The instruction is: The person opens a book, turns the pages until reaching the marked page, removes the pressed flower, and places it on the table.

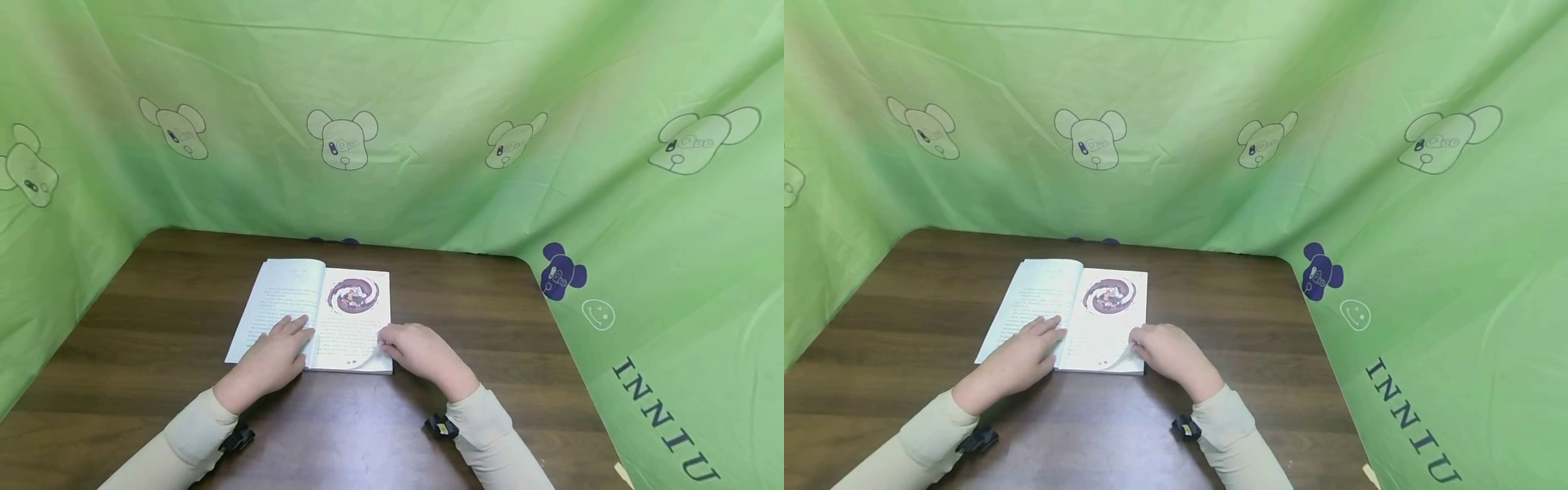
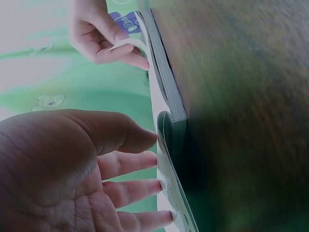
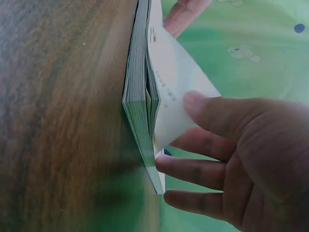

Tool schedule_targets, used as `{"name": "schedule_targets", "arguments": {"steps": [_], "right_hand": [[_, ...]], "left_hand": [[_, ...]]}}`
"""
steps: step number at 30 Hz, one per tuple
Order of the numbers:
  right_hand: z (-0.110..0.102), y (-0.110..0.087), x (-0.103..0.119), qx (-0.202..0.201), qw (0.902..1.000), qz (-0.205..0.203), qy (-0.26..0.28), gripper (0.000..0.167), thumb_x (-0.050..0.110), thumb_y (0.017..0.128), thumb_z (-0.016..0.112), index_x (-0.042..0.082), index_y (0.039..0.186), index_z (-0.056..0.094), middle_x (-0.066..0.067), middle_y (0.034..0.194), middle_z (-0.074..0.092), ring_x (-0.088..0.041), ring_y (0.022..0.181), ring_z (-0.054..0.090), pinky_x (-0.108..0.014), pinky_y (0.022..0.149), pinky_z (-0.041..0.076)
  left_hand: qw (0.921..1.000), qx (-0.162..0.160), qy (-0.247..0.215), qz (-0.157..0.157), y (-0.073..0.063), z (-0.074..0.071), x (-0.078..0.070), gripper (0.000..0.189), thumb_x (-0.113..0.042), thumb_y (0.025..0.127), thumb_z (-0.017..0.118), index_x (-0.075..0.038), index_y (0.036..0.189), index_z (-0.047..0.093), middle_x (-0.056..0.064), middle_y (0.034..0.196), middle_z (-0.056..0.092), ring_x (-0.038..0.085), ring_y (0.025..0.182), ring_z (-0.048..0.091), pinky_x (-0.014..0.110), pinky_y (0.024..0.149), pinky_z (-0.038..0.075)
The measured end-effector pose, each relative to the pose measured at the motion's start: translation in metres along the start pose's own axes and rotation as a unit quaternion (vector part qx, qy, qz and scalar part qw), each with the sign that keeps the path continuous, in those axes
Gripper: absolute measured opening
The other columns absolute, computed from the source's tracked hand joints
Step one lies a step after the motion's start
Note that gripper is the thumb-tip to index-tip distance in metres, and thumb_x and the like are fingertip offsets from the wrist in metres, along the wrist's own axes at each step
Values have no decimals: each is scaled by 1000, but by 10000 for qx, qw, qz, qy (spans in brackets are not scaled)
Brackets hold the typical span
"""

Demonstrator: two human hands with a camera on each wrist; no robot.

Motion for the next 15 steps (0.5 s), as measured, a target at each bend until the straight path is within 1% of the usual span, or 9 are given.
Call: {"name": "schedule_targets", "arguments": {"steps": [4,8,11,15], "right_hand": [[0,-1,1,-226,9991,354,89,9,21,100,67,21,92,62,12,74,60,-8,63,54,-32,63,52],[1,-1,1,-473,9972,567,86,8,21,98,69,20,97,61,10,72,61,-8,60,52,-31,57,48],[1,0,2,-690,9958,597,22,11,21,97,71,19,98,60,10,71,62,-8,58,51,-30,54,47],[0,0,3,-1031,9931,524,-182,13,22,95,74,20,96,61,10,72,64,-9,58,55,-32,55,49]], "left_hand": [[10000,-3,-48,19,0,1,0,47,-23,98,68,-2,139,61,21,155,47,47,145,38,77,101,38],[10000,25,-70,-4,0,4,-1,55,-36,97,70,-2,140,61,21,156,46,48,146,37,77,102,37],[10000,28,-46,-62,1,7,-1,63,-42,94,73,-3,141,60,20,157,45,48,147,36,78,102,36],[9999,-35,-28,-135,1,8,-2,71,-46,88,78,-4,142,59,20,158,44,48,147,35,79,102,35]]}}
Point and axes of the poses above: each hand's wrist, its own y-axis towards the middle knuckle, its own z-axis out of the palm, x = y × z, the point moved 1 cm from there along y, towards the middle knuckle
